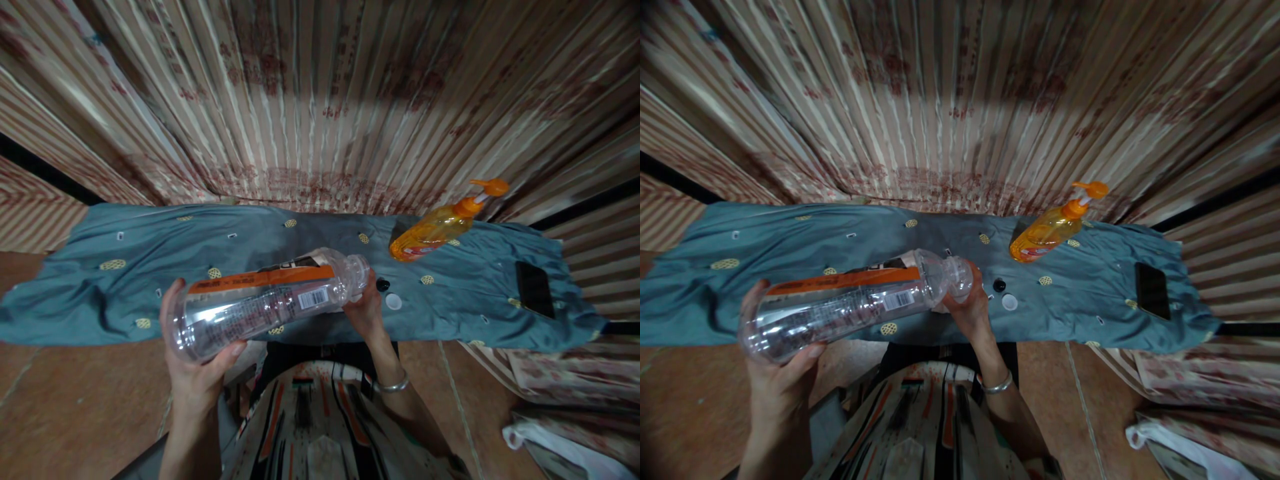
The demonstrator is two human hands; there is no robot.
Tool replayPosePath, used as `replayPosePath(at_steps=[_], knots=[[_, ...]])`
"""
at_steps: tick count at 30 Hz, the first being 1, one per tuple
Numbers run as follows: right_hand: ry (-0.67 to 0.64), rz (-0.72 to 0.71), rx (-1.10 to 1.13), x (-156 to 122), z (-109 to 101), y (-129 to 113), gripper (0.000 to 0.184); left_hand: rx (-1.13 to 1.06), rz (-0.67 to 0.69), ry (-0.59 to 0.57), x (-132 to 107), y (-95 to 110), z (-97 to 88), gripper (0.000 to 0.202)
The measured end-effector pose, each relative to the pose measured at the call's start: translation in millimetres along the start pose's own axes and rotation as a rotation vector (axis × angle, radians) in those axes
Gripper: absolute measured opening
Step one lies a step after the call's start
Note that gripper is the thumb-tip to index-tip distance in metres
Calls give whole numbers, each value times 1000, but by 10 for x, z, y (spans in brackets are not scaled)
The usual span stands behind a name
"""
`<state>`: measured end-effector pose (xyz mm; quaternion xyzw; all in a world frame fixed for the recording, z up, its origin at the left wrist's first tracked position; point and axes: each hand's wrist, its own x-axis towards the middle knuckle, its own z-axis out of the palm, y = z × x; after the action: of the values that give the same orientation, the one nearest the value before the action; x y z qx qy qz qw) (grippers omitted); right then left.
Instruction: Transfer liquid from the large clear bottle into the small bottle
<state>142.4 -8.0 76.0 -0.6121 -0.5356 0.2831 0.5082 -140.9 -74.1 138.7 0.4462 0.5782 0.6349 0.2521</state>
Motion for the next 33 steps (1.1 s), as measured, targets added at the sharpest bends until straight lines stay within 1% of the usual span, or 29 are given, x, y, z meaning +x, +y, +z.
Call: replayPosePath(at_steps=[7,15,19,24,28,33], knots=[[-10,6,4,-8,4,26,76,-27,-40,5,-12,12,-7,120],[11,-22,-26,9,-6,-17,73,-93,-14,19,15,2,11,118],[13,-27,-25,0,-8,-7,71,-76,3,15,4,9,-1,117],[2,-27,-11,-4,-13,5,74,-59,19,-7,-1,46,12,116],[20,-25,-14,0,-16,15,71,-60,15,-5,-3,34,8,116],[8,-20,-15,-5,-6,20,75,-45,-6,8,-2,19,2,119]])
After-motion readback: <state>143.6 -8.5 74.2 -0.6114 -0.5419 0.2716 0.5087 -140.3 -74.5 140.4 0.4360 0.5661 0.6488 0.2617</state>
